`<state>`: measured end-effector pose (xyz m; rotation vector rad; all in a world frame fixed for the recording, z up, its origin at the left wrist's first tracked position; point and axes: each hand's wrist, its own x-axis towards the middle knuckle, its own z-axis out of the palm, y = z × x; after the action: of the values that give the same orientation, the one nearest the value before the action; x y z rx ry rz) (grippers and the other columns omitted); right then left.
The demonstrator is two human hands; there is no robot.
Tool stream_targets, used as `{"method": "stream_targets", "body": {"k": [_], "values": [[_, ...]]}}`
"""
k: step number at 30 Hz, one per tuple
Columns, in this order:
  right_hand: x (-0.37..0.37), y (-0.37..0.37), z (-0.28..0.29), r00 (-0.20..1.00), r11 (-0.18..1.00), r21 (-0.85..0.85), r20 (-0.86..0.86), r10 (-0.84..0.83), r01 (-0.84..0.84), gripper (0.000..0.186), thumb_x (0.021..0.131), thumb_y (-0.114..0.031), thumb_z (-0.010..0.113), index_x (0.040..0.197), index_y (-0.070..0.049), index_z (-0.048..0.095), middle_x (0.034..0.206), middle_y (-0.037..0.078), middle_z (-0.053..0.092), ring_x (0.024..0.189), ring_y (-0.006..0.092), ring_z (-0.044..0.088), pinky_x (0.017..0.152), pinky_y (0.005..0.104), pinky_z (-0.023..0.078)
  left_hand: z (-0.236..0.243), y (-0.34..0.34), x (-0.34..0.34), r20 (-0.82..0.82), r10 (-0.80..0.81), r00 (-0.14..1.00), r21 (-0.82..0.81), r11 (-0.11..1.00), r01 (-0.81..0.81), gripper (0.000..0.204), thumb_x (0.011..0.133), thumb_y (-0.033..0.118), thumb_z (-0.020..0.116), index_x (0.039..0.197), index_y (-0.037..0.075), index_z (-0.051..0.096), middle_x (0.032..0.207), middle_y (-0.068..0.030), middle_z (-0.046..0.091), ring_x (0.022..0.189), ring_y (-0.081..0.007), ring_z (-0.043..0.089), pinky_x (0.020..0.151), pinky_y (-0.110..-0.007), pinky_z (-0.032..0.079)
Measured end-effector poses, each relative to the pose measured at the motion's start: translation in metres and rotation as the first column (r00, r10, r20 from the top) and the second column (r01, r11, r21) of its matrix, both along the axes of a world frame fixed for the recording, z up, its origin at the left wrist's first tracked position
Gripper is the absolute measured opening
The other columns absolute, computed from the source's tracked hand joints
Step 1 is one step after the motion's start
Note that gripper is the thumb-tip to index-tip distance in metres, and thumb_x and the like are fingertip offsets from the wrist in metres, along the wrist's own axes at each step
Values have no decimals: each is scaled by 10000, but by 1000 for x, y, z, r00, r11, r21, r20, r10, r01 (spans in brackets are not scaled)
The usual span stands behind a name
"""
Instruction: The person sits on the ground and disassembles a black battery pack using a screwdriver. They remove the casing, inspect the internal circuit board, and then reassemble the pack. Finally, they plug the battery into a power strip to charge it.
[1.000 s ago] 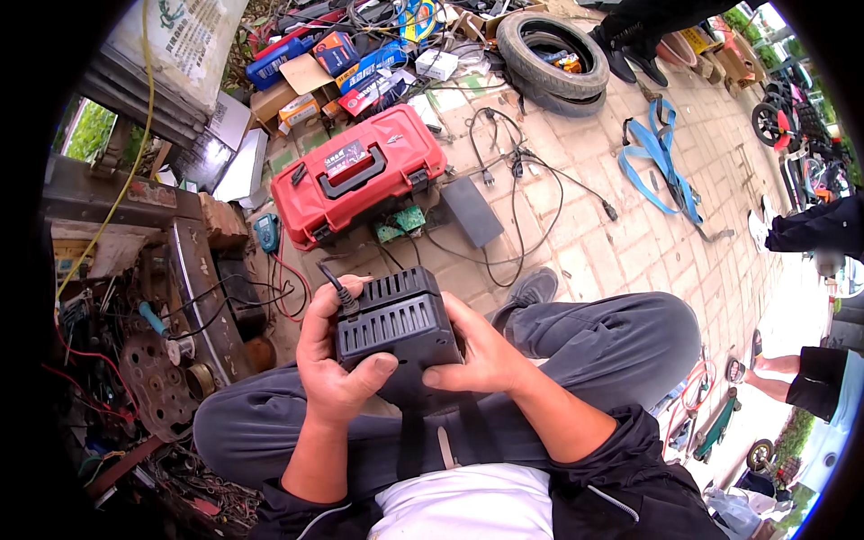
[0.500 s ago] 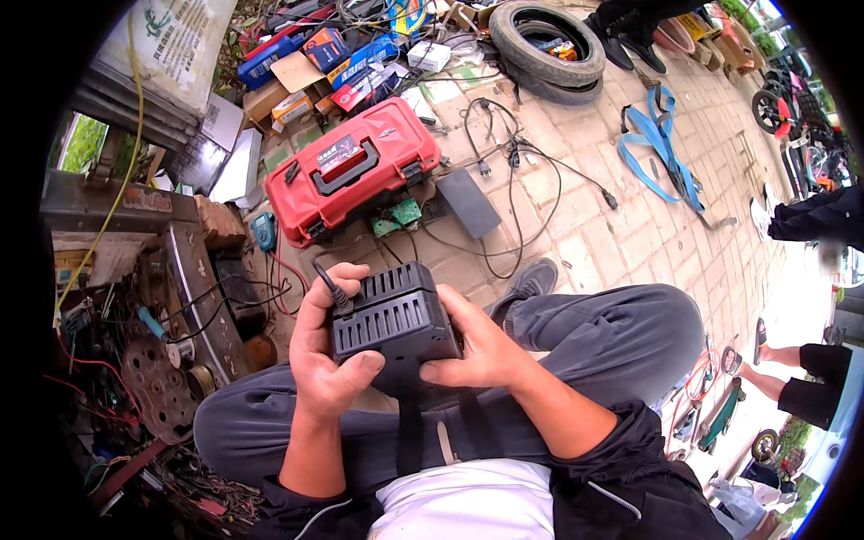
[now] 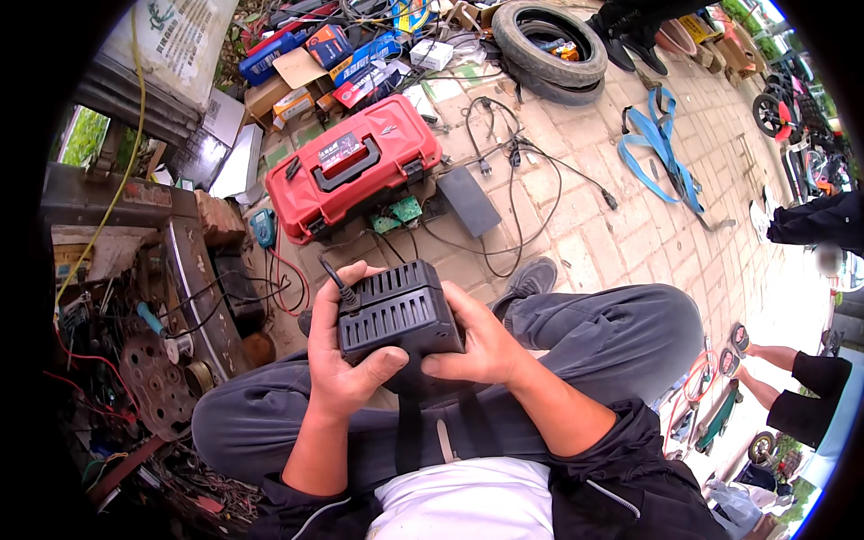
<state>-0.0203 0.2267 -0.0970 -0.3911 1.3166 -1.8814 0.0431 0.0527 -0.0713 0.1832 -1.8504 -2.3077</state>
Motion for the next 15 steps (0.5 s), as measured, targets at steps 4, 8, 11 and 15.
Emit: {"method": "stream_targets", "body": {"k": [4, 8, 11, 15], "values": [[-1, -1, 1, 999, 1000, 21, -40, 10, -10, 794, 682, -247, 793, 1318, 22, 402, 1187, 81, 544, 1099, 149, 507, 955, 310, 403, -2, -3, 4, 1, 42, 999, -121, 992, -41, 813, 672, 229, 858, 1290, -61, 417, 1135, -136, 543, 1030, -209, 569, 910, -323, 453], [-2, -2, 1, 999, 999, 36, -53, 1, 1, 797, 683, -261, 795, 1316, 22, 402, 1176, 78, 547, 1090, 148, 510, 949, 309, 405, -4, -3, 3, 5, 47, 999, -145, 988, -46, 809, 669, 234, 860, 1282, -67, 427, 1149, -151, 538, 1032, -218, 573, 908, -326, 453], [-2, -3, 1, 999, 999, 20, -39, -33, 34, 830, 684, -299, 808, 1325, 23, 392, 1185, 81, 547, 1099, 154, 515, 953, 310, 407, -7, -3, 2, -20, 40, 999, -196, 980, -44, 914, 669, 267, 863, 1352, -65, 354, 1201, -174, 514, 1046, -234, 571, 919, -335, 450], [-2, -2, -4, 998, 999, -14, 32, -50, 50, 896, 682, -393, 825, 1338, 23, 375, 1218, 95, 545, 1118, 166, 525, 963, 318, 412, -4, 4, -1, -88, 37, 995, -188, 981, -53, 1092, 688, 332, 852, 1452, -41, 166, 1292, -210, 463, 1098, -264, 560, 943, -362, 440]]}}
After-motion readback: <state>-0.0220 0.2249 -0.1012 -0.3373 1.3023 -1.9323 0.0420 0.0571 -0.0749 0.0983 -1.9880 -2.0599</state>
